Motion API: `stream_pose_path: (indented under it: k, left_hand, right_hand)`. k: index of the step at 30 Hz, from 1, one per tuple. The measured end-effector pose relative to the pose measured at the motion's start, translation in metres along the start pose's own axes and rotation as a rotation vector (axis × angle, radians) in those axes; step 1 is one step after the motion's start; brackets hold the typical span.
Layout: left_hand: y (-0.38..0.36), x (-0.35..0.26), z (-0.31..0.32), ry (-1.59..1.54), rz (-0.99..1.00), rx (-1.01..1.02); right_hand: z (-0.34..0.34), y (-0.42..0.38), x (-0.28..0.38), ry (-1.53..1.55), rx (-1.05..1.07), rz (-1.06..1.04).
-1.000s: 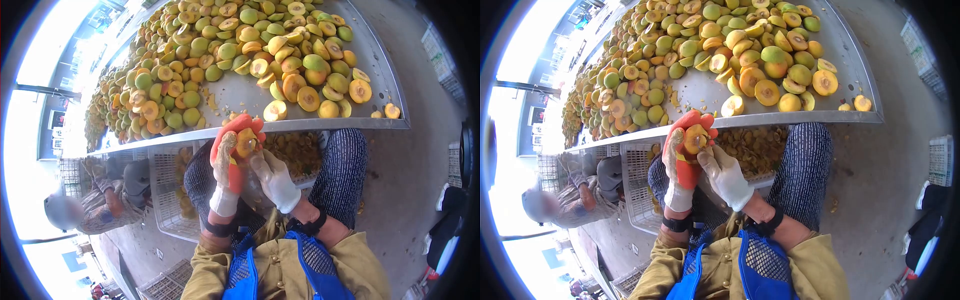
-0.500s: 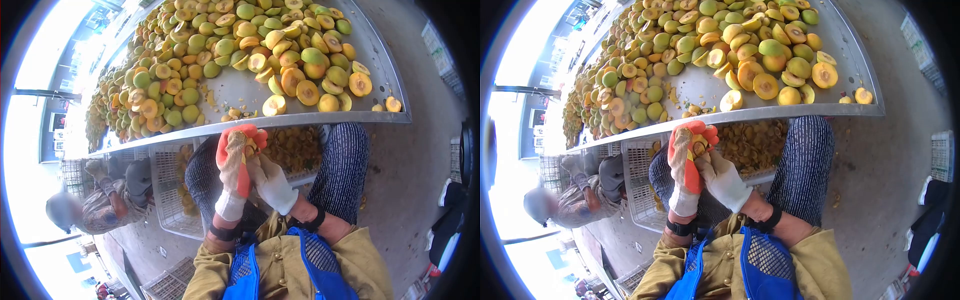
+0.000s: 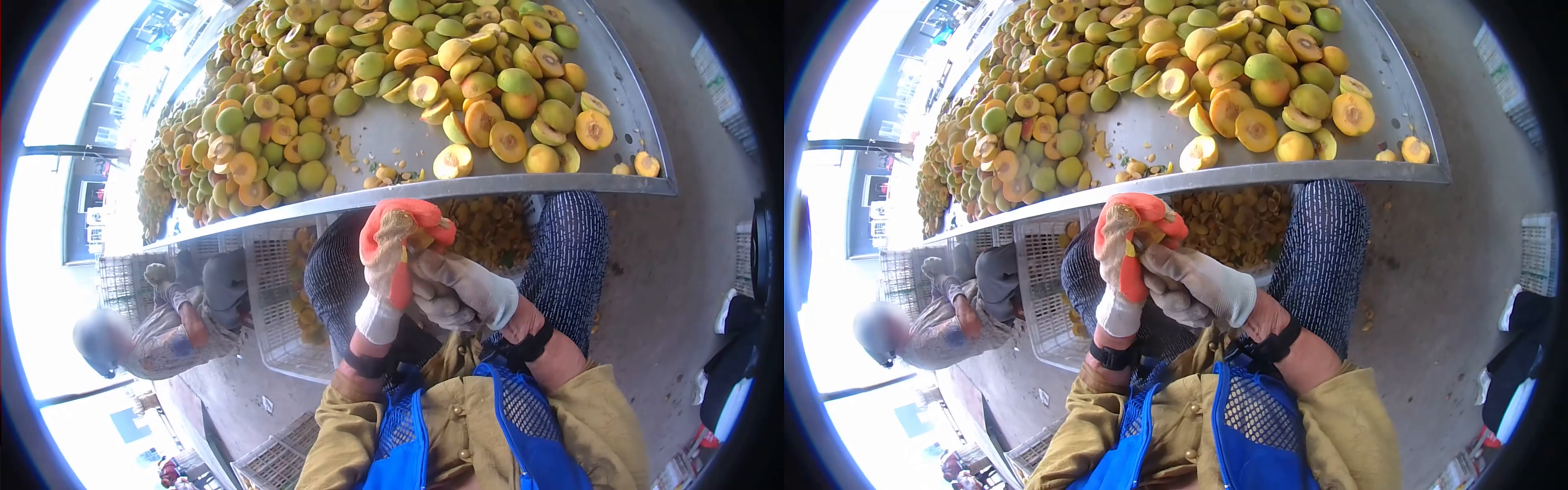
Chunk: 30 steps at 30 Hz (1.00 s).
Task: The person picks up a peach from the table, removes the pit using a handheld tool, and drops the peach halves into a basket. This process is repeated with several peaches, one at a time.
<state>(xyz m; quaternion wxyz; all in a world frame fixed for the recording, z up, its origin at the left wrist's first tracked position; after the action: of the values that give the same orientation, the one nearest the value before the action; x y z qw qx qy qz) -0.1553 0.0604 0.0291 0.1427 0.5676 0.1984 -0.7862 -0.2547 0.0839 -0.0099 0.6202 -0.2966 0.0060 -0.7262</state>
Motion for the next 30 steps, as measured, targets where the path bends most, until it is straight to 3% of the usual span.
stream_pose_path:
  k: [4,6,7,9,10,11,12,14,16,18,20,22,23,24,27,30]
  left_hand:
    - [-0.006,-0.006,0.000,0.093,0.076,0.007]
    - [-0.005,-0.008,-0.010,-0.017,-0.026,-0.143]
    - [-0.002,-0.011,-0.023,-0.006,-0.093,-0.253]
    - [0.005,-0.028,-0.073,-0.151,-0.106,-0.571]
    - [0.002,-0.047,-0.100,-0.174,0.067,-0.524]
    - [0.005,-0.064,-0.136,-0.069,0.249,-0.449]
    - [-0.001,-0.085,-0.159,0.125,0.273,-0.548]
    - [0.002,-0.123,-0.177,0.939,0.576,-0.599]
    - [0.005,-0.130,-0.145,1.539,0.914,-0.638]
    - [0.032,-0.107,-0.090,1.257,0.615,-0.490]
    - [0.068,-0.063,-0.025,1.064,0.525,-0.210]
    - [0.095,-0.014,0.027,1.200,0.549,0.014]
    - [0.099,0.002,0.046,1.303,0.287,0.126]
    - [0.111,0.027,0.047,1.292,0.371,0.151]
    - [0.123,0.036,0.060,1.102,0.301,0.133]
    - [0.128,0.032,0.056,0.877,0.219,0.139]
  right_hand:
    - [0.011,-0.002,0.003,0.003,0.034,0.009]
    - [0.012,0.002,-0.010,0.168,0.151,0.070]
    - [0.024,0.002,-0.013,0.263,0.372,0.100]
    - [0.029,0.003,-0.020,0.413,0.511,0.135]
    - [0.027,0.005,-0.022,0.519,0.547,0.151]
    - [0.015,0.013,-0.022,0.556,0.415,0.093]
    - [0.002,0.019,-0.022,0.592,0.283,0.036]
    - [-0.017,0.025,-0.026,0.613,0.023,-0.009]
    - [-0.019,0.029,-0.037,0.577,-0.224,0.042]
    - [-0.018,0.034,-0.045,0.487,-0.287,0.086]
    - [-0.023,0.038,-0.053,0.432,-0.327,0.131]
    - [-0.033,0.039,-0.058,0.418,-0.330,0.117]
    - [-0.037,0.037,-0.058,0.408,-0.356,0.116]
    - [-0.042,0.036,-0.055,0.398,-0.385,0.108]
    - [-0.040,0.029,-0.044,0.312,-0.409,0.020]
    - [-0.037,0.017,-0.031,0.152,-0.584,-0.075]
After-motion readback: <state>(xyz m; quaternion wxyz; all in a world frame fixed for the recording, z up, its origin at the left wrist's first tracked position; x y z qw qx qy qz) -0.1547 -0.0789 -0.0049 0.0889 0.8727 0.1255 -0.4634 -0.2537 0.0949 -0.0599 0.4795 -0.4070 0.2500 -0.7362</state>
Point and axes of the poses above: each hand's wrist, its own y-axis towards the middle knuckle, its own z-axis out of the palm, x = y × z, the point moved 7 cm from there along y, towards the middle knuckle, and after that the axes turned 11 degrees about -x, right-handed, at the moved point
